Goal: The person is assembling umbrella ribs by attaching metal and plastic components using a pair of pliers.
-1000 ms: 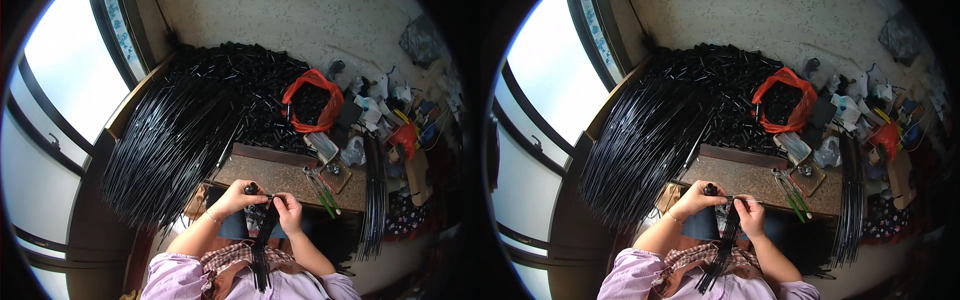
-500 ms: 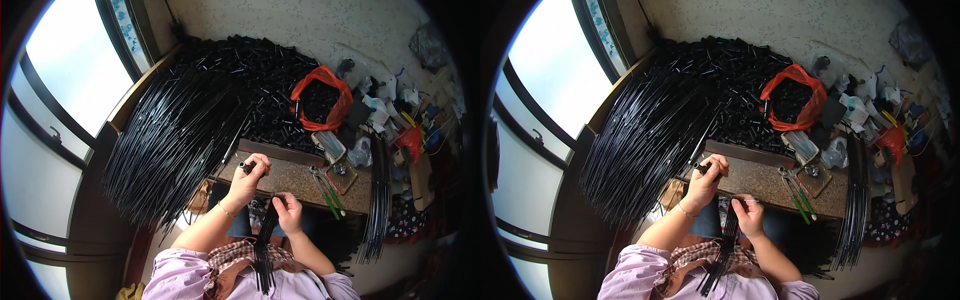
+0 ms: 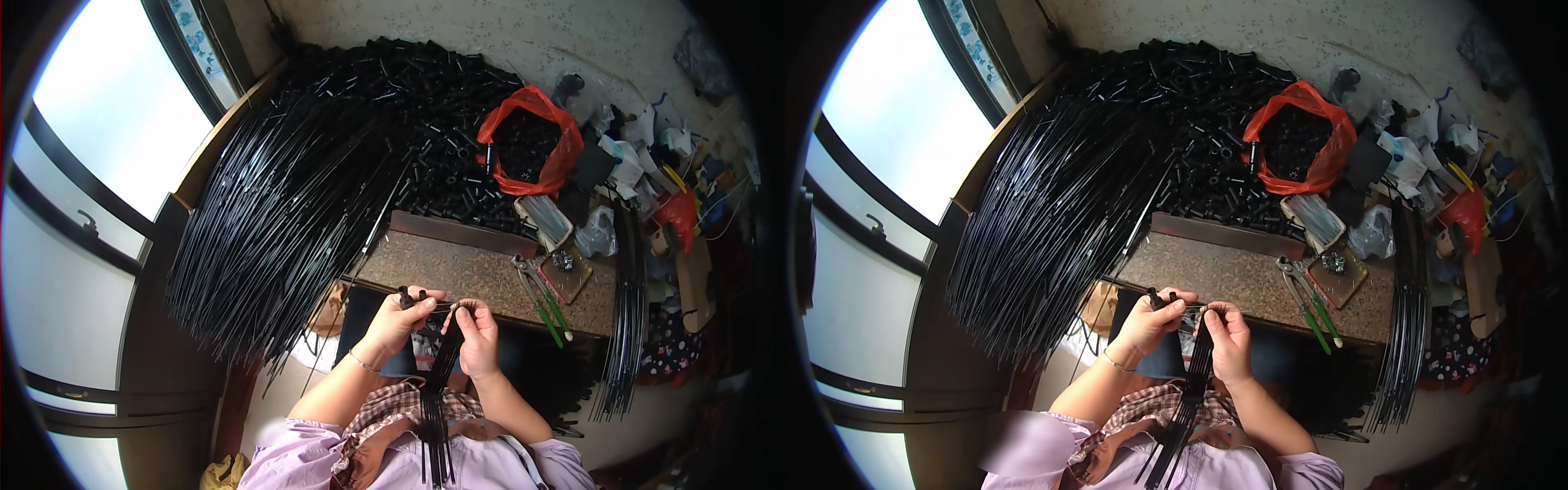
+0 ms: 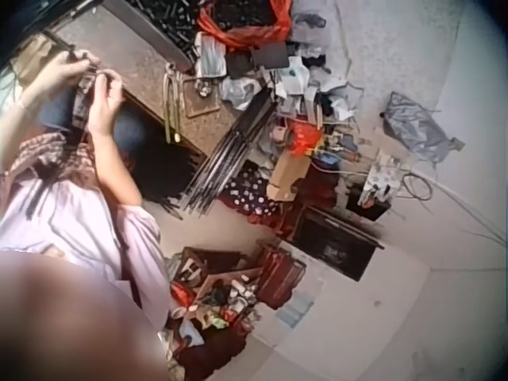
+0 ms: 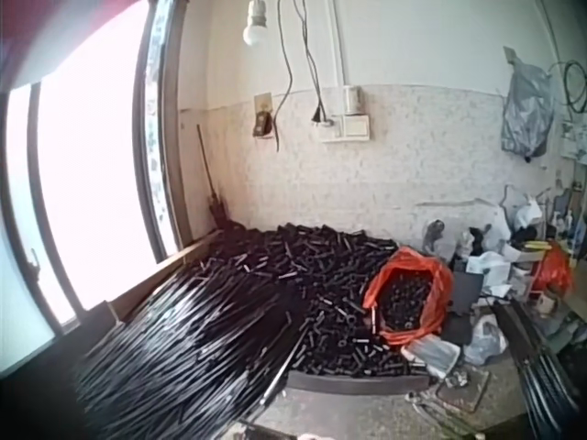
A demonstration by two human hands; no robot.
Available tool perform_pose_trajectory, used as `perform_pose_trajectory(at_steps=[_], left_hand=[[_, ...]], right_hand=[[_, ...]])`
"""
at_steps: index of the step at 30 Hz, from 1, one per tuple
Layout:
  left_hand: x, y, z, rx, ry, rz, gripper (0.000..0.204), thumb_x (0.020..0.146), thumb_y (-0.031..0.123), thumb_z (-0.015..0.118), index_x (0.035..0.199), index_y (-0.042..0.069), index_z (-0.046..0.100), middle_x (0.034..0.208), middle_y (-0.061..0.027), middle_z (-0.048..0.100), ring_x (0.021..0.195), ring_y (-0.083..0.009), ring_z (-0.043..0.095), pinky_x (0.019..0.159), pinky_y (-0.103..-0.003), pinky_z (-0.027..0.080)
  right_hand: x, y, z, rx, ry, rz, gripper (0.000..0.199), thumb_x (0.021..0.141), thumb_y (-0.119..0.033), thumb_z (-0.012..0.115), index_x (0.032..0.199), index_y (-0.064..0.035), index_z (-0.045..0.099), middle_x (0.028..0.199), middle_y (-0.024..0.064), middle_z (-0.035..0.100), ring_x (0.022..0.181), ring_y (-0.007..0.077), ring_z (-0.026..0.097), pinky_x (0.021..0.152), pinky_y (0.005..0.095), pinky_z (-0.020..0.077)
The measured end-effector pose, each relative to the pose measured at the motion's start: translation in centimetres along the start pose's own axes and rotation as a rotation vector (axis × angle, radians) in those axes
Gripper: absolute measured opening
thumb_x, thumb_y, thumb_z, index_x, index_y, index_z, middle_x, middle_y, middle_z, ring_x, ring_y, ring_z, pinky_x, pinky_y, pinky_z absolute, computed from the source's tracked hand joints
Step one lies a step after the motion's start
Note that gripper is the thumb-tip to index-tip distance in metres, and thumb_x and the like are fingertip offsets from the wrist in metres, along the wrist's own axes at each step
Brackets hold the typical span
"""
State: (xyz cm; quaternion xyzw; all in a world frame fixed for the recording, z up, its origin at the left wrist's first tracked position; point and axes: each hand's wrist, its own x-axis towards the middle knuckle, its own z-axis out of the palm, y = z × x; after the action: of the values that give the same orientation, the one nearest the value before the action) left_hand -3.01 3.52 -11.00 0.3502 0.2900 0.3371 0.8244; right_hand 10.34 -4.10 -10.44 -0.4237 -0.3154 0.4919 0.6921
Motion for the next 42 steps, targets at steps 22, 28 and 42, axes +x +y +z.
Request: perform_pose_trajectory(at_steps=[22,28,42], left_hand=[[0.7,0.6,0.7,-0.319,-0.222,-0.034,0.018,0.077,0.0,0.064,0.093,-0.001,0.057,0.1,-0.0132,0.06,0.083,-0.0171,0.059,0.073,-0.025,0.05],[1.1,0.4,0.0,-0.344,-0.18,-0.061,0.02,0.077,-0.001,0.063,0.095,-0.001,0.055,0.096,-0.0116,0.061,0.084,-0.0169,0.061,0.073,-0.025,0.051],[0.9,0.8,-0.2,-0.305,-0.228,-0.039,0.02,0.075,-0.001,0.066,0.092,0.0,0.056,0.094,-0.0107,0.06,0.079,-0.0157,0.059,0.073,-0.026,0.049]], right_hand=[[-0.1,1.0,0.6,0.013,0.125,-0.069,0.015,0.085,-0.006,0.058,0.096,-0.0051,0.047,0.086,0.0015,0.052,0.072,0.0086,0.051,0.065,0.0217,0.0448],[-0.3,0.7,0.6,0.054,0.093,-0.019,0.016,0.085,-0.008,0.058,0.096,-0.0042,0.047,0.087,0.0012,0.052,0.075,0.0074,0.05,0.07,0.0209,0.0432],[-0.1,1.0,0.6,0.043,0.035,0.005,0.016,0.085,-0.009,0.06,0.096,-0.0043,0.049,0.088,-0.0009,0.053,0.079,0.0055,0.049,0.073,0.0191,0.0406]])
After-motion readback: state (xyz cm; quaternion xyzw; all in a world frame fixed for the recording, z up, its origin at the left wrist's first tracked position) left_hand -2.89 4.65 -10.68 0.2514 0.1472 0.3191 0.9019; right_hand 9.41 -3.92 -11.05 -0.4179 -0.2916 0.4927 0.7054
